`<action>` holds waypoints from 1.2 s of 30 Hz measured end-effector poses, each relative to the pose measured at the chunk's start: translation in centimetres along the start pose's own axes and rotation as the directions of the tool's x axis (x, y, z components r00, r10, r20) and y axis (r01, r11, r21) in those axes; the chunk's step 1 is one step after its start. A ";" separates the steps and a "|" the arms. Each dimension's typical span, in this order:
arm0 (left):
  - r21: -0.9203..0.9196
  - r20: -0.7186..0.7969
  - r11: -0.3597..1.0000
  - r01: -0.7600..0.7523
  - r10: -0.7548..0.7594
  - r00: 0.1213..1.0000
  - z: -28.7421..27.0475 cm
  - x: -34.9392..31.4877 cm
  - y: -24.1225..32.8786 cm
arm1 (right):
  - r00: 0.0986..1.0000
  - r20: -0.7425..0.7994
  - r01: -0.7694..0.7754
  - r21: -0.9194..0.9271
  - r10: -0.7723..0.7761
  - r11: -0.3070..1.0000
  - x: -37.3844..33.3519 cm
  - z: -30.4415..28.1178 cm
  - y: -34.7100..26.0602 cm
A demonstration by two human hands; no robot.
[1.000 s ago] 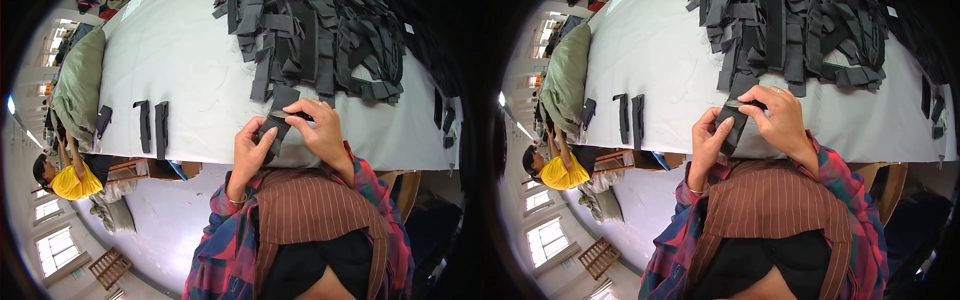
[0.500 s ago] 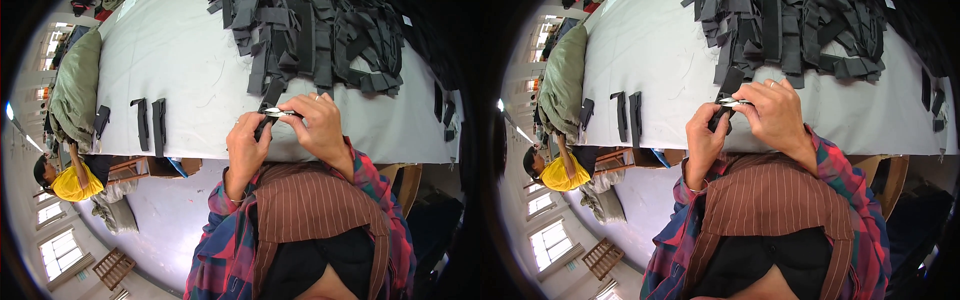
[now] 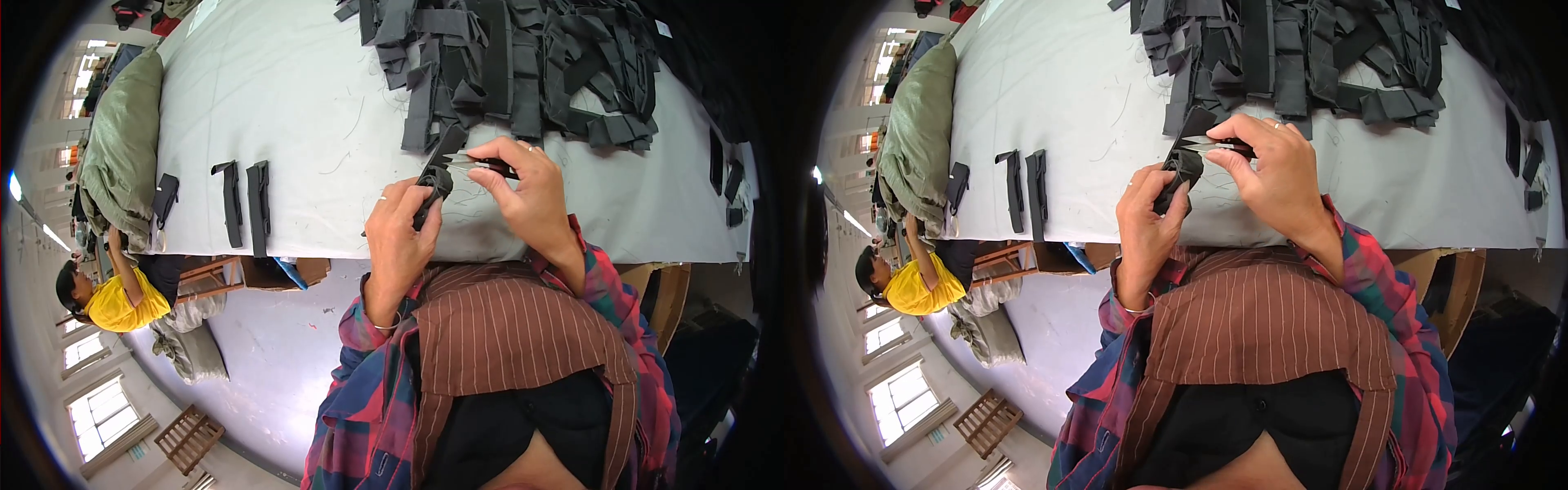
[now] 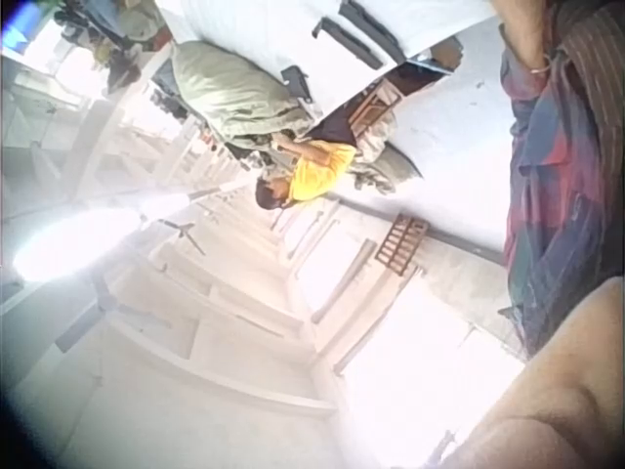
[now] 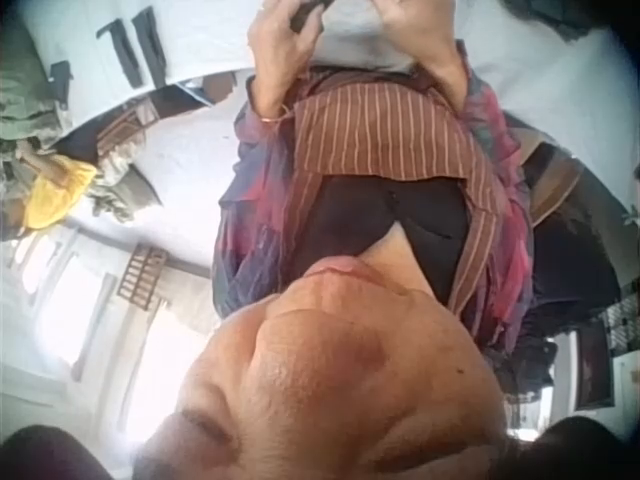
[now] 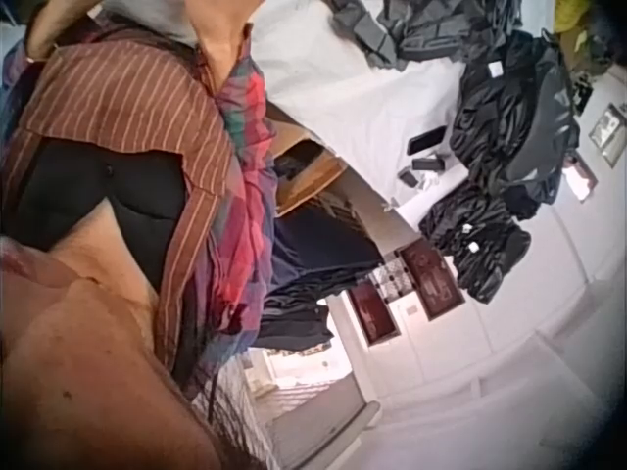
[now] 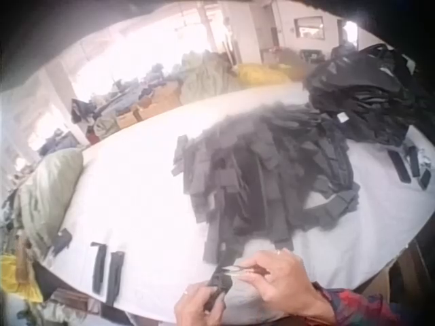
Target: Trimming excess threads from black fabric straps using small scissors.
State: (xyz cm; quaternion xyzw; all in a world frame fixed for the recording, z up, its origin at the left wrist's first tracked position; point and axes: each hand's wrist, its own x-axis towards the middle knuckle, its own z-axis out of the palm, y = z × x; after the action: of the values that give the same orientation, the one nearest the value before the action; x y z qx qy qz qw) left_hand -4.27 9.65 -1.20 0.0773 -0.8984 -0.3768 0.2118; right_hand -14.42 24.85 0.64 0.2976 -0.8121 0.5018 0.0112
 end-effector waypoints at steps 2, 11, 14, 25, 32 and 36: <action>0.004 0.001 1.000 0.002 -0.002 1.000 0.0 0.0 -0.2 | 0.999 0.015 -0.045 0.062 0.044 0.997 0.0 -0.1 -0.1; 0.008 0.027 1.000 -0.010 0.009 1.000 0.1 0.0 -0.4 | 0.986 0.123 0.126 -0.098 -0.114 0.987 -0.5 -0.1 0.0; 0.023 0.039 1.000 -0.014 0.013 0.999 0.2 0.0 -0.6 | 0.976 0.110 0.205 -0.181 -0.187 0.962 -0.5 0.2 0.0; 0.002 0.049 1.000 0.006 -0.006 0.999 -0.3 -0.2 -0.7 | 0.994 -0.025 0.099 -0.089 -0.102 0.991 -0.3 0.1 0.7; -0.040 0.090 0.998 -0.053 0.056 0.994 -1.0 0.2 -1.0 | 0.981 -0.045 -0.165 0.323 0.189 0.932 0.9 0.3 1.0; 0.143 -0.037 0.967 -0.212 0.219 0.975 -1.0 1.6 0.3 | 0.965 0.134 -0.261 0.445 0.225 0.857 0.6 1.5 3.1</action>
State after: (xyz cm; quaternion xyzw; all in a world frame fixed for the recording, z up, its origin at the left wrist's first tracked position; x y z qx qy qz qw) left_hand -5.28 8.75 0.17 0.0036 -0.9195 -0.2865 0.2693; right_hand -16.06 24.33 -2.38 0.2060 -0.7013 0.6648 -0.1542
